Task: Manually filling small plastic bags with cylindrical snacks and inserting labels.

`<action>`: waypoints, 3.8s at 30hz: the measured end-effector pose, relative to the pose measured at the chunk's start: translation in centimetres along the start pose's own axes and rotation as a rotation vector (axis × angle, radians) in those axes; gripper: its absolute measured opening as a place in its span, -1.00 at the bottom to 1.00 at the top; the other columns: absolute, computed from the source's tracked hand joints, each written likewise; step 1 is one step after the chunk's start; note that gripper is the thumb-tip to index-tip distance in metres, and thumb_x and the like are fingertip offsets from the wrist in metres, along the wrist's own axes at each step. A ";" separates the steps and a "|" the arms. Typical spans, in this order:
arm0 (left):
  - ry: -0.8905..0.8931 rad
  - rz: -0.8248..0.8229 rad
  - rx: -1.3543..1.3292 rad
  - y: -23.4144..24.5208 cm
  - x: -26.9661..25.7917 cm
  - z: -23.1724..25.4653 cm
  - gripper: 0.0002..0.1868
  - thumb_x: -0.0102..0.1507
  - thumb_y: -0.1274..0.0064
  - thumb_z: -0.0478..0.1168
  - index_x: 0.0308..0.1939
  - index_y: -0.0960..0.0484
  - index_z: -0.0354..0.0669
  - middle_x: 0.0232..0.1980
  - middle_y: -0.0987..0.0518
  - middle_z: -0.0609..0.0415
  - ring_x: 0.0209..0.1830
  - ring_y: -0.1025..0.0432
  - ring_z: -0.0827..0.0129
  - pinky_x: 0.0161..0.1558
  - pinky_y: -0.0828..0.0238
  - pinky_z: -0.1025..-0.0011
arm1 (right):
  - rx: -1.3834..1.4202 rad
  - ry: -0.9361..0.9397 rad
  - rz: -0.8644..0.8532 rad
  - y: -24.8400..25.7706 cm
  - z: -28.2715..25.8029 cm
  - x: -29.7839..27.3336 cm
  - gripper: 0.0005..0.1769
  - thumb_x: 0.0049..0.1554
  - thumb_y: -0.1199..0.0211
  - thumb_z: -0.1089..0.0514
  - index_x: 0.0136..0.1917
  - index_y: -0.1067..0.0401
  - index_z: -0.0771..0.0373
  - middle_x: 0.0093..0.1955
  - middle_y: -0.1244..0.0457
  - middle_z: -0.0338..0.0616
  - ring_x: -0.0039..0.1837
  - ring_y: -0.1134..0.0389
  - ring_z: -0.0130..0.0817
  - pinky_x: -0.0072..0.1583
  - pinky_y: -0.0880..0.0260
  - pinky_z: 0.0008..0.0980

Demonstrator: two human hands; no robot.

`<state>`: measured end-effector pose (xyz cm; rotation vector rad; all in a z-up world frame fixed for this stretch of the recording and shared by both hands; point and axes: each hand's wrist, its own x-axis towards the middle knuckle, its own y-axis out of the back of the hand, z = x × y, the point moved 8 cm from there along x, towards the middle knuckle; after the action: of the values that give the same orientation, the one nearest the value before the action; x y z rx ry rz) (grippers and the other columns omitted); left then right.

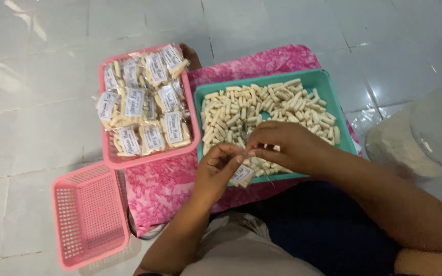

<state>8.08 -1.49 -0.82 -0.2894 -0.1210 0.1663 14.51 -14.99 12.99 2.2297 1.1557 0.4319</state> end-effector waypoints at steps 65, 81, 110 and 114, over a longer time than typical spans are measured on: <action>-0.128 -0.039 -0.048 0.4 -1.0 5.1 -0.85 0.37 0.04 -0.32 0.01 -0.44 -0.26 -0.09 -0.64 -0.12 -0.17 -0.57 0.29 -0.16 -0.57 0.40 | -0.272 0.031 -0.079 -1.5 -1.2 -0.4 -0.86 0.14 -0.29 0.01 -0.17 -0.51 0.07 -0.15 -0.38 -0.38 -0.14 -0.43 -0.35 -0.10 -0.38 -0.27; 0.048 -0.032 -0.203 1.7 -1.3 2.7 -0.82 0.32 -0.12 -0.34 -0.01 -0.52 -0.22 -0.19 -0.47 0.11 -0.25 -0.27 0.50 -0.17 -0.23 0.53 | -0.040 0.026 -0.018 -1.4 -1.8 1.3 -0.88 0.09 -0.24 0.18 -0.09 -0.55 0.10 -0.05 -0.32 -0.32 -0.11 -0.34 -0.43 -0.15 -0.33 -0.44; -0.308 0.299 -0.216 0.8 -0.8 6.9 -0.87 0.38 -0.05 -0.30 -0.19 -0.53 -0.33 -0.31 -0.51 0.00 -0.22 -0.40 0.42 -0.14 -0.35 0.42 | 0.449 -0.009 0.167 -2.2 2.4 2.2 -0.88 0.20 -0.30 0.22 -0.02 -0.56 0.31 -0.04 -0.34 -0.05 0.06 -0.38 -0.25 -0.01 -0.51 -0.21; -0.359 0.283 -0.137 1.0 -0.9 6.8 -0.91 0.38 -0.04 -0.34 -0.21 -0.52 -0.31 -0.30 -0.42 0.06 -0.21 -0.33 0.42 -0.16 -0.31 0.40 | 0.438 -0.010 0.257 -1.3 1.9 1.9 -0.82 0.26 -0.21 0.23 0.02 -0.56 0.36 -0.02 -0.32 -0.02 0.04 -0.34 -0.27 0.00 -0.47 -0.19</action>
<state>6.09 1.17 5.24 -0.4108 -0.4491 0.4922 15.79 -13.49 10.76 2.7738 1.0363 0.2872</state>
